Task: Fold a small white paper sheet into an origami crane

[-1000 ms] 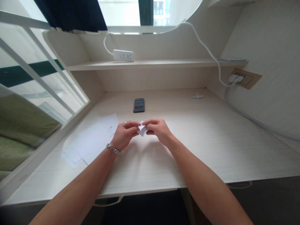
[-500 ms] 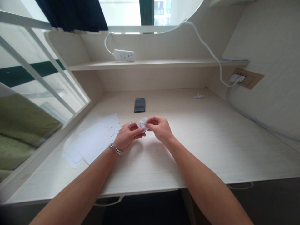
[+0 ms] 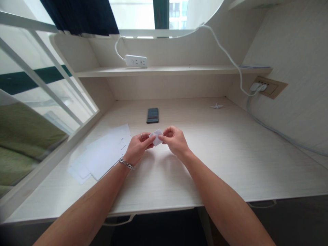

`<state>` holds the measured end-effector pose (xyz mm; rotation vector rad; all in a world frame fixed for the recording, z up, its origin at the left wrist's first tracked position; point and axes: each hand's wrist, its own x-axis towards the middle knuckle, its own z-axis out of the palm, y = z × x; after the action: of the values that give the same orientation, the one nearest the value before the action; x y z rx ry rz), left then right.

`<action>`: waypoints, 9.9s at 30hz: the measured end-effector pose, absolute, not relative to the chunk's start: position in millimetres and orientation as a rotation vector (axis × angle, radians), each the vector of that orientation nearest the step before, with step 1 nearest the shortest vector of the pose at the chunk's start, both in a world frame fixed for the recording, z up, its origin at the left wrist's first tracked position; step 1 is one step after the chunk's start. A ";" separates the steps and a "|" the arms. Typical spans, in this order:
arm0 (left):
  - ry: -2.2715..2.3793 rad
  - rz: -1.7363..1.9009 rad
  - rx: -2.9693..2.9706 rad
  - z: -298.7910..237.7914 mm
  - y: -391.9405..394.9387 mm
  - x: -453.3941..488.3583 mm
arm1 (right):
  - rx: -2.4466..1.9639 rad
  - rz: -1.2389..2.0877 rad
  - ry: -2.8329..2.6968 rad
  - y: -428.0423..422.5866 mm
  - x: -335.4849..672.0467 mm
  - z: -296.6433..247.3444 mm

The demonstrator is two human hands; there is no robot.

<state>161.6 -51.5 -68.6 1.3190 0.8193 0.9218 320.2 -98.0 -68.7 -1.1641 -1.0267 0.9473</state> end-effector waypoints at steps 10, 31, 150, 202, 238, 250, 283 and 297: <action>0.849 0.997 1.405 -68.7 -53.0 162.8 | -1.213 1.035 -1.122 -98.7 316.2 -69.9; 1.095 1.042 1.951 -69.0 -47.4 152.1 | -1.373 0.677 -1.514 -100.6 328.3 -71.8; 0.840 1.046 1.546 -68.8 -56.2 163.1 | -1.091 1.274 -1.072 -100.4 324.3 -68.6; 0.898 1.002 1.635 -69.4 -53.0 160.0 | -1.028 1.223 -1.076 -97.1 317.5 -74.6; 0.607 0.775 1.059 -57.9 -60.5 162.9 | -1.382 0.320 -1.325 -105.9 307.9 -70.5; 0.657 0.768 1.113 -58.6 -59.4 161.5 | -1.362 0.513 -1.281 -101.2 312.1 -74.9; 0.827 0.946 1.289 -65.1 -57.8 165.1 | -1.193 0.358 -1.520 -103.4 313.5 -73.5; 0.779 1.045 1.343 -68.4 -55.3 165.0 | -1.184 0.583 -1.372 -99.7 322.2 -73.3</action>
<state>165.0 -55.3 -68.4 1.3428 0.7786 1.0455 322.2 -99.7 -73.3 -1.1836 -1.3722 0.5825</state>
